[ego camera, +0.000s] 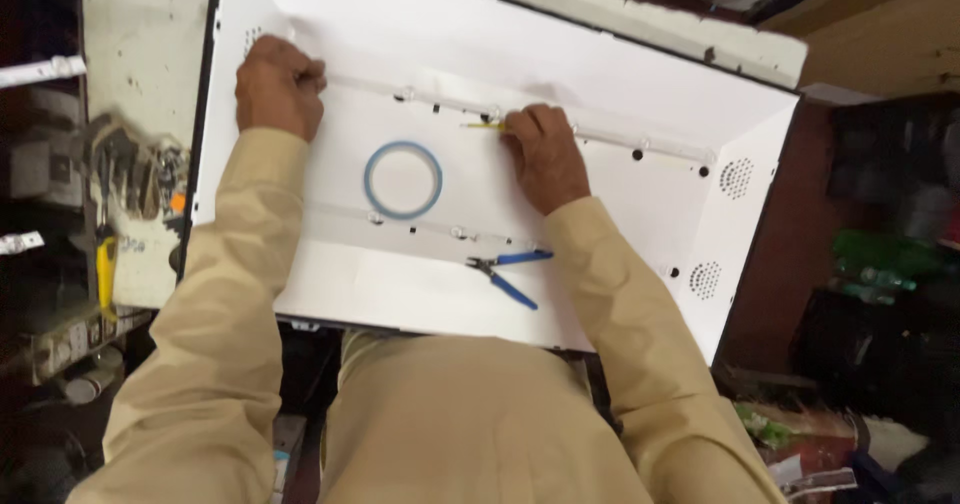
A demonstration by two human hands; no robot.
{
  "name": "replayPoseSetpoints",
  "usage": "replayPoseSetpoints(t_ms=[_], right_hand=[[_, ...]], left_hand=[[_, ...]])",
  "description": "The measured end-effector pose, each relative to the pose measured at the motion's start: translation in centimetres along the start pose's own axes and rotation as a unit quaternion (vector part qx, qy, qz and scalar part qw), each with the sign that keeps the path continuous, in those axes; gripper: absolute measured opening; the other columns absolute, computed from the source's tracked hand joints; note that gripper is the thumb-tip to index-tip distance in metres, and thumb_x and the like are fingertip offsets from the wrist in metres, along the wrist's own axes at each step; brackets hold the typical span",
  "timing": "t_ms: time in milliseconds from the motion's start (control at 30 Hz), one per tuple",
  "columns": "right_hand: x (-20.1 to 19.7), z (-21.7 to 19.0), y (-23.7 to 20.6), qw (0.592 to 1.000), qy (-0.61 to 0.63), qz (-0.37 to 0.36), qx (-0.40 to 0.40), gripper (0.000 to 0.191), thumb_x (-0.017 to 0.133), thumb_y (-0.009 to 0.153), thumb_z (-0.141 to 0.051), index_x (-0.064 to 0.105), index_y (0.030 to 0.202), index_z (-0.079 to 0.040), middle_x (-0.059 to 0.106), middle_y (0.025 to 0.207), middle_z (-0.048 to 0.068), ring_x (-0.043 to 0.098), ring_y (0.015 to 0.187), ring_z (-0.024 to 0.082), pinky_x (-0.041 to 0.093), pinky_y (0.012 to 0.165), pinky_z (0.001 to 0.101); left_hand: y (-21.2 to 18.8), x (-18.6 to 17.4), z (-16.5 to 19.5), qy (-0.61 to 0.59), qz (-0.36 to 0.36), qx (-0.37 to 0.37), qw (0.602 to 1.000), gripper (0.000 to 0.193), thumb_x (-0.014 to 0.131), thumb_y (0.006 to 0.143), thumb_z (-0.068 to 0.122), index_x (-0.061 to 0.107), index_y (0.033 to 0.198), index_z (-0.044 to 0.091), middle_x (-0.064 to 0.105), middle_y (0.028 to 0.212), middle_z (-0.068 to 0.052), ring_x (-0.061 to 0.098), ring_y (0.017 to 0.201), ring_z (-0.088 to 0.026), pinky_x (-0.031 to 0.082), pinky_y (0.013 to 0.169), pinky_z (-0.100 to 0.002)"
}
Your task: The person positions LED strip bars inside a white light panel frame, aligning them along the panel. They cut pieces of blue tape and press the tape over the strips to secure them in place, and use pliers to help trim and adjust the strips.
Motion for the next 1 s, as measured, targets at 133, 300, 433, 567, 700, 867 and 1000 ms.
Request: replayPoseSetpoints(t_ms=[133,300,433,567,700,867,1000], right_hand=[[-0.2,-1.3,0.0,0.999,-0.016,0.009,-0.039,0.02,0.078,0.092,-0.001,0.071,0.11,-0.006,0.061,0.106,0.009,0.058,0.098,0.032,0.051,0.085,0.0403],[0.2,-3.1,-0.1,0.99,-0.089,-0.019,-0.106,0.015,0.075,0.09,-0.003,0.071,0.105,-0.002,0.061,0.105,0.008,0.057,0.096,0.03,0.049,0.084,0.0403],[1.6,-4.2,-0.3,0.955,-0.211,-0.066,-0.196,0.014,0.068,0.081,-0.006,0.069,0.095,-0.001,0.06,0.1,0.011,0.057,0.094,0.029,0.049,0.082,0.0395],[1.8,-4.3,0.7,0.959,-0.178,-0.099,-0.196,0.01,0.067,0.08,-0.006,0.066,0.089,-0.002,0.059,0.097,0.011,0.058,0.094,0.03,0.051,0.084,0.0402],[1.5,-4.7,1.0,0.976,-0.122,-0.082,-0.159,0.006,0.068,0.087,-0.004,0.066,0.092,-0.002,0.06,0.098,0.012,0.059,0.092,0.031,0.053,0.082,0.0409],[1.1,-4.2,0.5,0.996,-0.019,-0.035,-0.078,0.019,0.067,0.093,-0.004,0.069,0.112,-0.001,0.061,0.102,0.011,0.061,0.094,0.031,0.054,0.082,0.0406],[2.1,-2.6,0.8,0.999,-0.008,-0.04,0.011,0.011,0.07,0.094,-0.005,0.068,0.105,-0.003,0.062,0.102,0.01,0.06,0.096,0.031,0.054,0.083,0.041]], left_hand=[[-0.7,-0.6,0.8,0.087,0.005,0.033,0.996,0.015,0.07,0.086,-0.01,0.067,0.092,0.003,0.076,0.096,-0.006,0.077,0.09,-0.021,0.063,0.08,-0.03],[-1.2,-1.2,1.7,0.132,0.012,0.061,0.989,0.015,0.071,0.082,-0.011,0.072,0.087,0.004,0.076,0.097,-0.007,0.076,0.087,-0.024,0.06,0.077,-0.034],[-1.0,-1.2,1.7,0.121,0.006,0.053,0.991,0.016,0.072,0.082,-0.011,0.074,0.086,0.004,0.076,0.094,-0.009,0.075,0.088,-0.026,0.06,0.079,-0.035],[-0.6,-1.2,1.4,0.133,-0.005,0.011,0.991,0.013,0.071,0.085,-0.007,0.074,0.088,0.005,0.075,0.095,-0.009,0.075,0.09,-0.026,0.059,0.081,-0.036],[-0.5,-1.5,1.5,0.163,-0.005,-0.004,0.987,0.012,0.074,0.083,-0.003,0.075,0.088,0.008,0.075,0.098,-0.008,0.072,0.092,-0.028,0.057,0.082,-0.039],[-0.3,-1.4,1.3,0.181,-0.005,-0.001,0.984,0.013,0.074,0.082,-0.002,0.074,0.09,0.008,0.075,0.099,-0.007,0.072,0.092,-0.027,0.056,0.08,-0.038],[-0.4,-0.9,-0.8,0.127,-0.027,-0.089,0.987,0.013,0.067,0.088,-0.003,0.068,0.097,0.007,0.077,0.096,-0.004,0.076,0.091,-0.02,0.058,0.083,-0.033]])
Point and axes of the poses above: each hand's wrist, its own y-axis towards the middle knuckle, its own x-axis out of the palm, z = x × y, the point moved 10 cm from there along y, towards the middle knuckle
